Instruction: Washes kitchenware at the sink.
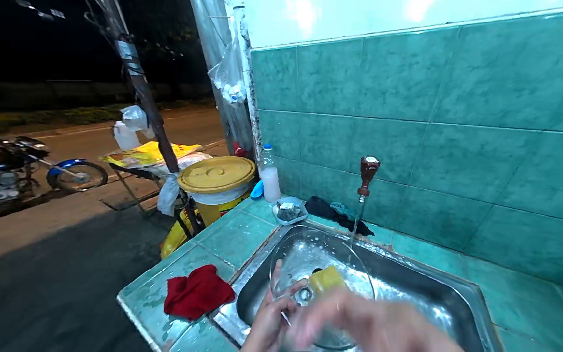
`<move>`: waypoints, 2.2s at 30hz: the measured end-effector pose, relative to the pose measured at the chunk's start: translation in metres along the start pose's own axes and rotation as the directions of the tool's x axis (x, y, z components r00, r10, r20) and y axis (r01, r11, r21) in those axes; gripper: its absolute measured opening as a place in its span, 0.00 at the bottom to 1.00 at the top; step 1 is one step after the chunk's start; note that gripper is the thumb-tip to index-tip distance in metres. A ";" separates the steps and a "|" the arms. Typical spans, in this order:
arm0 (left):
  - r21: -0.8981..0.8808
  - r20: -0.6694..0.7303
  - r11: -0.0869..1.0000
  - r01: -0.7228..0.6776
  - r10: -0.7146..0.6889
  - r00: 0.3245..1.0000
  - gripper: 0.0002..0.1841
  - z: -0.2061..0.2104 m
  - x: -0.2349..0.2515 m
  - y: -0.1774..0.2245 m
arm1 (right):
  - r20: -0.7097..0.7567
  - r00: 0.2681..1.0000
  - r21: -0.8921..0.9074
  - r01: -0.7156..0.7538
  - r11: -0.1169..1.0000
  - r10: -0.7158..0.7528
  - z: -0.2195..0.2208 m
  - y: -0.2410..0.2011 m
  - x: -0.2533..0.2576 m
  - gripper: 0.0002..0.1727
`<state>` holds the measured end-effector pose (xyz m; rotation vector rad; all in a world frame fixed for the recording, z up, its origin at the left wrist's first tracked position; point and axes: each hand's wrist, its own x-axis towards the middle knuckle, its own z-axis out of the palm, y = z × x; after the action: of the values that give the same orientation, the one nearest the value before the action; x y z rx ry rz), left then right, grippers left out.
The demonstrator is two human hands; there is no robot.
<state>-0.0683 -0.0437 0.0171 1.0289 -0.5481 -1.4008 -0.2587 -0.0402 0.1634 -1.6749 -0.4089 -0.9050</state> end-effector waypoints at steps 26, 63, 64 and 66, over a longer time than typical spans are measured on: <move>0.129 0.153 0.990 0.053 -0.072 0.986 0.47 0.019 0.021 -0.023 | -0.736 0.523 -0.551 -0.831 0.068 0.430 -0.131 0.190 -0.094 0.34; -0.094 0.012 0.994 0.050 -0.049 0.999 0.49 -0.053 0.044 0.006 | -0.846 0.201 -0.047 -0.950 0.307 0.494 -0.238 0.218 0.015 0.21; -0.095 0.032 0.994 0.050 -0.047 0.998 0.48 -0.050 0.048 0.007 | -0.874 0.170 -0.001 -0.937 0.348 0.456 -0.235 0.208 0.001 0.17; -0.086 0.072 0.994 0.060 -0.054 0.996 0.48 -0.039 0.055 0.009 | -0.923 0.122 0.028 -0.925 0.379 0.366 -0.229 0.185 -0.020 0.14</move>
<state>-0.0229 -0.0869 -0.0086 0.9343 -0.5063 -1.5028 -0.2269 -0.3072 0.0420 -1.3910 1.4761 -0.9549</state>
